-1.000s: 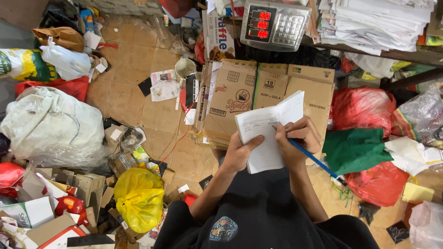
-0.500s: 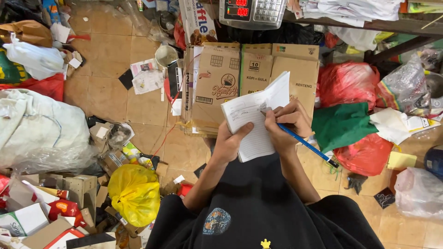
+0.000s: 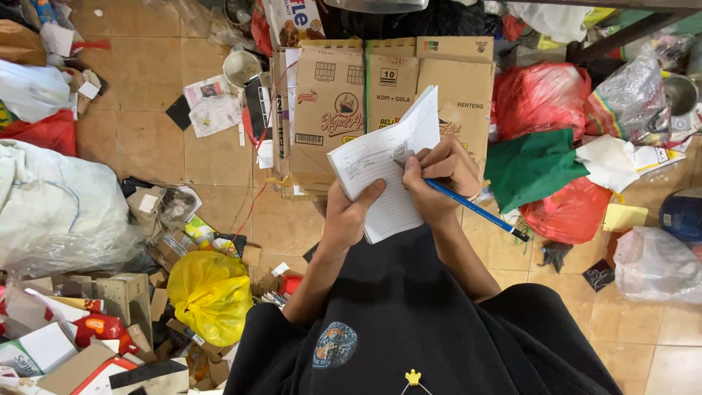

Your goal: Weighing a bag and cardboard boxes on a digital scale and recording the weights in a notebook.

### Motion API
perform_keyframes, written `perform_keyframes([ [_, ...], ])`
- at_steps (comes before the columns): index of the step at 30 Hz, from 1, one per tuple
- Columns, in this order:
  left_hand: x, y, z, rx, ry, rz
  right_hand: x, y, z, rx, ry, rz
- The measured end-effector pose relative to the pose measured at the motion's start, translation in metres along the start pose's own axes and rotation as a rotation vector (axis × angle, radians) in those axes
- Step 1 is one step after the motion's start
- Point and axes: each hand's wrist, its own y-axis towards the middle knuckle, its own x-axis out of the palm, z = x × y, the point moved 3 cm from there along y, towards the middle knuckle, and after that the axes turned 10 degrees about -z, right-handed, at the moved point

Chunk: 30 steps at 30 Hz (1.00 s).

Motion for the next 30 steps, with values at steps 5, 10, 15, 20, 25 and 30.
perform_keyframes([
  [5, 0.0, -0.003, 0.003, 0.007, 0.06, -0.008, 0.004, -0.001, 0.0, -0.016, 0.006, -0.019],
  [10, 0.002, -0.005, 0.004, 0.035, 0.155, -0.011, 0.007, 0.0, -0.001, -0.006, 0.001, -0.014],
  [15, 0.003, -0.008, 0.007, 0.04, 0.185, 0.019, 0.009, -0.002, 0.005, 0.018, -0.022, 0.002],
  [20, -0.002, -0.007, 0.006, 0.036, 0.163, 0.025, 0.011, -0.006, 0.013, 0.014, 0.095, -0.02],
  [25, -0.003, -0.008, 0.005, 0.027, 0.153, 0.009, 0.012, -0.004, 0.013, 0.055, 0.152, -0.02],
  [30, -0.005, -0.002, 0.0, 0.006, 0.123, 0.028, 0.012, -0.012, 0.031, 0.247, 0.487, 0.027],
])
